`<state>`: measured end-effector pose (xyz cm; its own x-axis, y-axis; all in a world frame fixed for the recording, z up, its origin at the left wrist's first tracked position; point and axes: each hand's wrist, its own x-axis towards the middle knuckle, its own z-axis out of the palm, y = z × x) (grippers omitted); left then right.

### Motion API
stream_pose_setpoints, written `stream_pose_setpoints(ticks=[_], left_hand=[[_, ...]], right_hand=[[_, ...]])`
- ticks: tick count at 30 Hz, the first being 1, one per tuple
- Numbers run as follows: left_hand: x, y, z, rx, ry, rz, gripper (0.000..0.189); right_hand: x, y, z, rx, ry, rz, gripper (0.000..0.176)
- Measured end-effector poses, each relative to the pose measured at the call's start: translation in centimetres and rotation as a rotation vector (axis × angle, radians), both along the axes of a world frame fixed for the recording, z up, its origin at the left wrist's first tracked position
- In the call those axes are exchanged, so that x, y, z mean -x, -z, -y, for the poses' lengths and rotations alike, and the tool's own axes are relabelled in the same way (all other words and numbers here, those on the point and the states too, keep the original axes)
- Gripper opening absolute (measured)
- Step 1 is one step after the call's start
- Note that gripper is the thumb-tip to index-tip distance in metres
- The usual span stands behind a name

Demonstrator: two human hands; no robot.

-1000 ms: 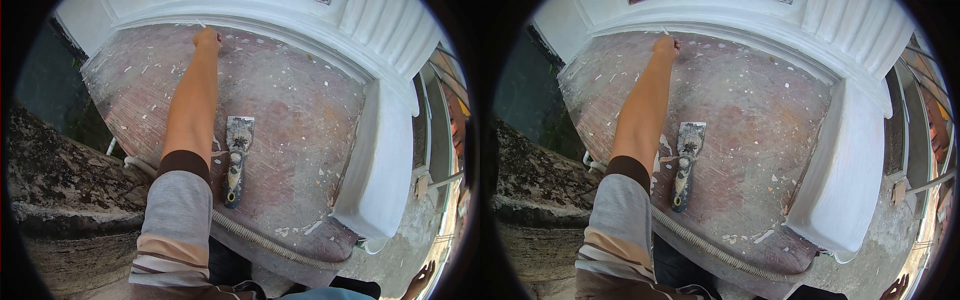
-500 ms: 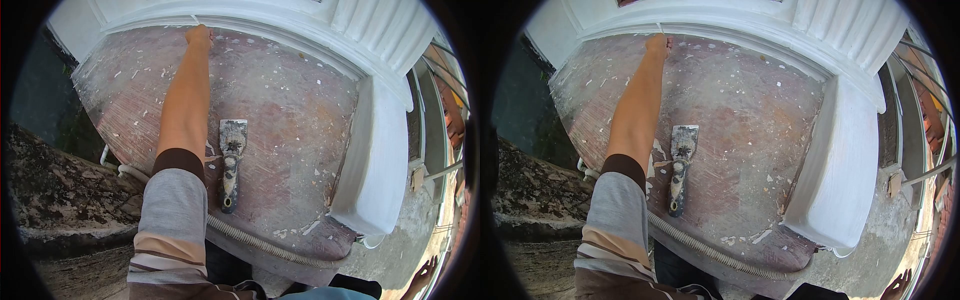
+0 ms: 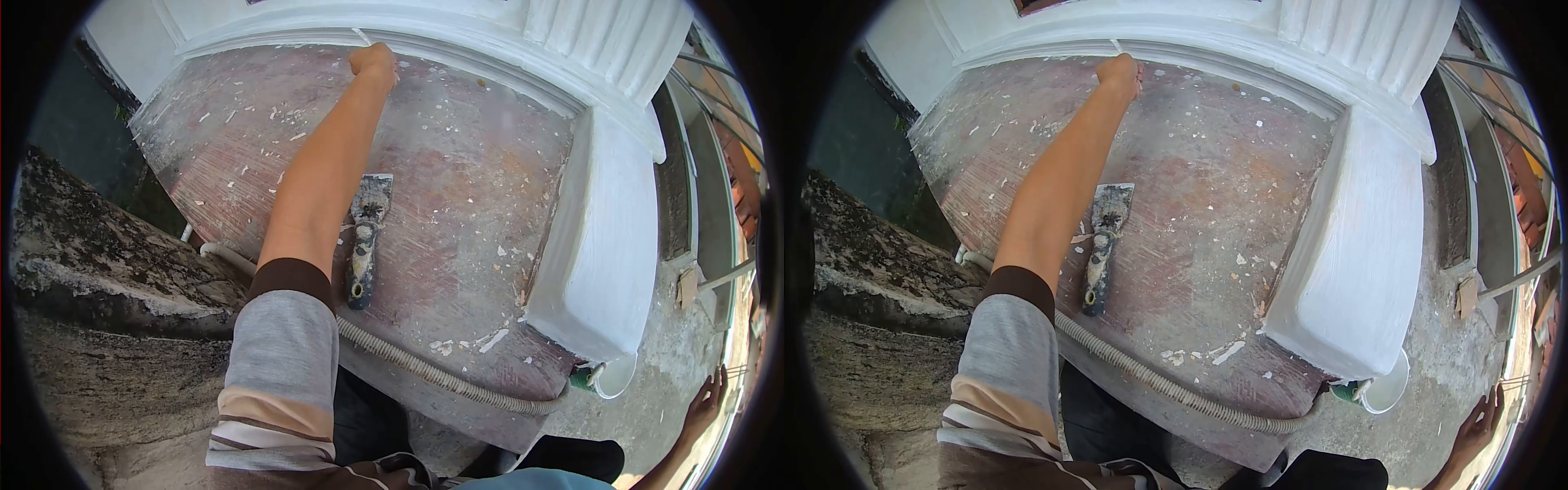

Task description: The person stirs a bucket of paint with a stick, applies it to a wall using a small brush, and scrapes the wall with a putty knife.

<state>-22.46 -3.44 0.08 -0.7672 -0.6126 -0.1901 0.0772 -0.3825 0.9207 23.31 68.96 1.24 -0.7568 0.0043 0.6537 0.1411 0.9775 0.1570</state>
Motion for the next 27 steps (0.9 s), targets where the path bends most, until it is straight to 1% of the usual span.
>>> stream_pose_setpoints(ticks=[2,5,6,7,8,14,17,20,23,26,27], left_hand=[[-0.2,0.4,-1.6,-0.041,-0.024,-0.019,0.005],[-2.5,-0.3,-4.6,0.014,0.005,-0.028,0.011],[-2.9,-0.3,-5.4,0.015,0.018,-0.023,0.011],[-3.3,-0.3,-6.1,0.014,0.030,-0.018,0.010],[-3.7,-0.3,-6.9,0.011,0.043,-0.016,0.009],[-7.0,-0.8,-10.8,-0.004,0.184,-0.036,0.007],[-8.2,-0.6,-12.3,0.039,0.236,-0.046,0.009],[-9.7,-0.3,-14.0,0.097,0.320,0.014,0.013],[-12.8,-1.2,-16.4,0.145,0.393,0.063,0.017],[-13.7,-0.8,-18.6,0.065,0.438,-0.004,0.018],[-14.6,-1.1,-19.1,0.085,0.491,0.009,0.018]], right_hand=[[0.9,0.4,0.2,0.018,-0.054,0.011,0.030],[2.1,0.8,0.1,-0.015,-0.109,-0.034,0.031],[2.1,1.0,-0.2,-0.034,-0.136,-0.049,0.031],[1.9,1.4,-0.5,0.059,-0.081,-0.028,0.031],[1.7,1.5,-0.8,0.047,-0.082,-0.026,0.031],[1.1,1.4,-2.5,-0.006,-0.123,-0.047,0.031],[0.8,1.5,-2.7,0.013,-0.108,-0.042,0.031],[0.5,1.7,-2.8,0.019,-0.115,-0.045,0.031],[0.2,2.0,-3.4,0.006,-0.143,-0.056,0.031],[-0.3,1.9,-3.5,-0.004,-0.133,-0.060,0.031],[-0.4,1.9,-3.5,0.002,-0.128,-0.063,0.031]])
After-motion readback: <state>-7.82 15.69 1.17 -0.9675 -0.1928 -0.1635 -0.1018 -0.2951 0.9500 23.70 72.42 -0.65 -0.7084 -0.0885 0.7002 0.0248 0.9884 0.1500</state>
